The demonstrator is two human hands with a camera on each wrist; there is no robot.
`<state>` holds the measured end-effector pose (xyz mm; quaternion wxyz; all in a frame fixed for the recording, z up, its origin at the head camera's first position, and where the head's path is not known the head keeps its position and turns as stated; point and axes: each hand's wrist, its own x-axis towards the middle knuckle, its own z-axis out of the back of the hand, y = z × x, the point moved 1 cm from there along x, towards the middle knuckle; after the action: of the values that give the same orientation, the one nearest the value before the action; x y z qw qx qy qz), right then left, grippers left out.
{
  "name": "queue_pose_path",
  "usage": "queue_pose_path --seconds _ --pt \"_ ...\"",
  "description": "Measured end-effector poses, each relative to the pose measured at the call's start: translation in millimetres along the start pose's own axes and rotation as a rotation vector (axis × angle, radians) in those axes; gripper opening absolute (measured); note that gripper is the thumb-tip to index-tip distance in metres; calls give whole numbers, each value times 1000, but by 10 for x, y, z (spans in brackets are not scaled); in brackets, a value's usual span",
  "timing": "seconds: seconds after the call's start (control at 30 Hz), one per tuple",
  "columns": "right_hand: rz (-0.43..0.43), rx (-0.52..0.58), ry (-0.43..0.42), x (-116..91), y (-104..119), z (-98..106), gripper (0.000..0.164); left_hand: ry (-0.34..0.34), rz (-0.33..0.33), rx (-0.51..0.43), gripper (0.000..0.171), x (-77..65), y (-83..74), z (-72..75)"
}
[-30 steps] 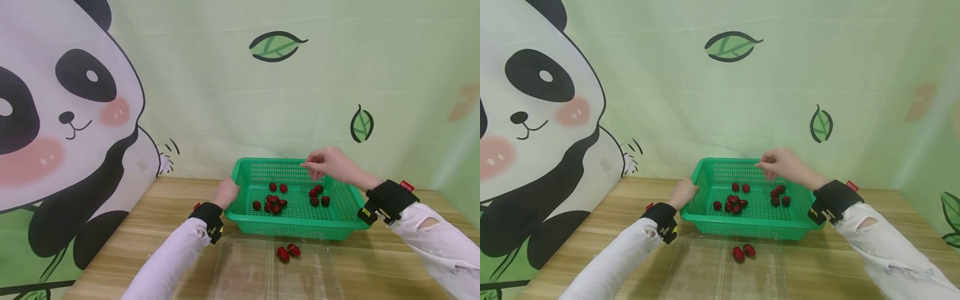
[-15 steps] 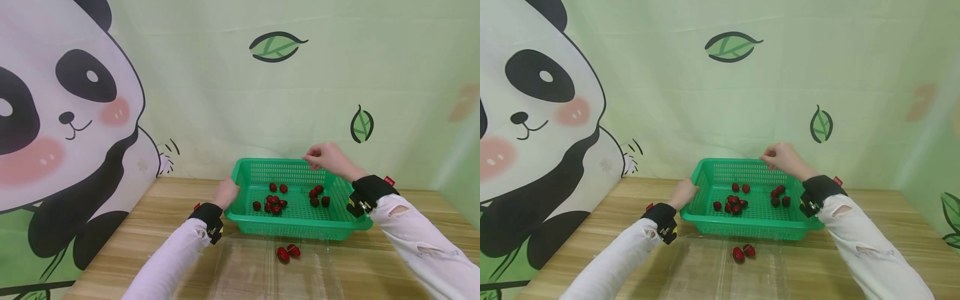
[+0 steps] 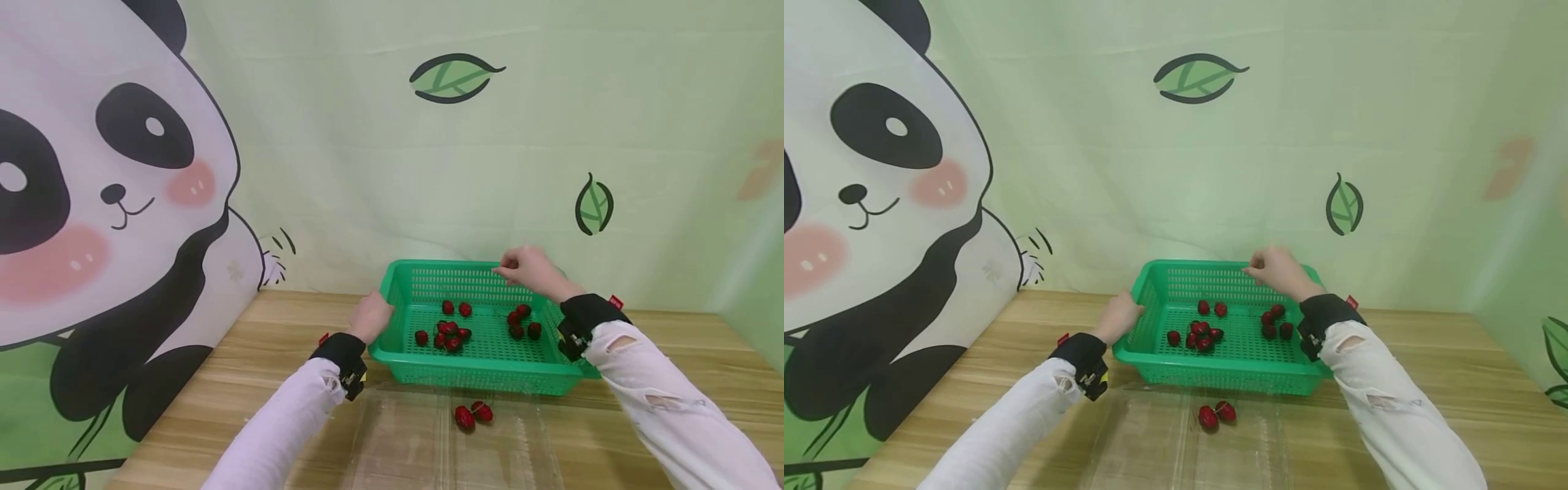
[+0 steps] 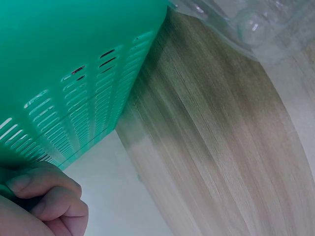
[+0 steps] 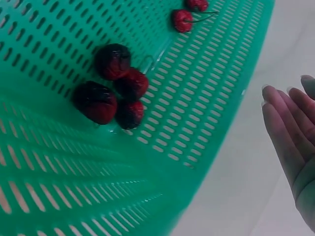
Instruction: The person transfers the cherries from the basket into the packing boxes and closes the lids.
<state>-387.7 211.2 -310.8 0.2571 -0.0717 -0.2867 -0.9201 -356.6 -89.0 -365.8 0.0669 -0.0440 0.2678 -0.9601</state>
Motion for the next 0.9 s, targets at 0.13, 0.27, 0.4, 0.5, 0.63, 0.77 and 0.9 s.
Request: queue_pose_path --seconds 0.13,0.27,0.4,0.5,0.63,0.77,0.9 --pt "13 -86 18 14 -44 -72 19 1 2 6 36 1 3 -1" --pt "11 -119 31 27 -72 -143 21 -8 10 7 34 3 8 4" --pt "9 -122 38 29 -84 -206 18 -3 4 1 35 -3 5 5" --pt "-2 -118 49 30 -87 -241 18 3 0 -3 35 -11 -1 7" --pt "-26 -137 59 30 -99 -280 19 2 -1 0 34 -15 -5 11" --pt "-40 -167 75 33 -127 -323 18 5 -2 1 34 -20 -10 13" --pt "-47 -175 90 40 -148 -359 18 10 -2 -5 35 -30 -17 14"
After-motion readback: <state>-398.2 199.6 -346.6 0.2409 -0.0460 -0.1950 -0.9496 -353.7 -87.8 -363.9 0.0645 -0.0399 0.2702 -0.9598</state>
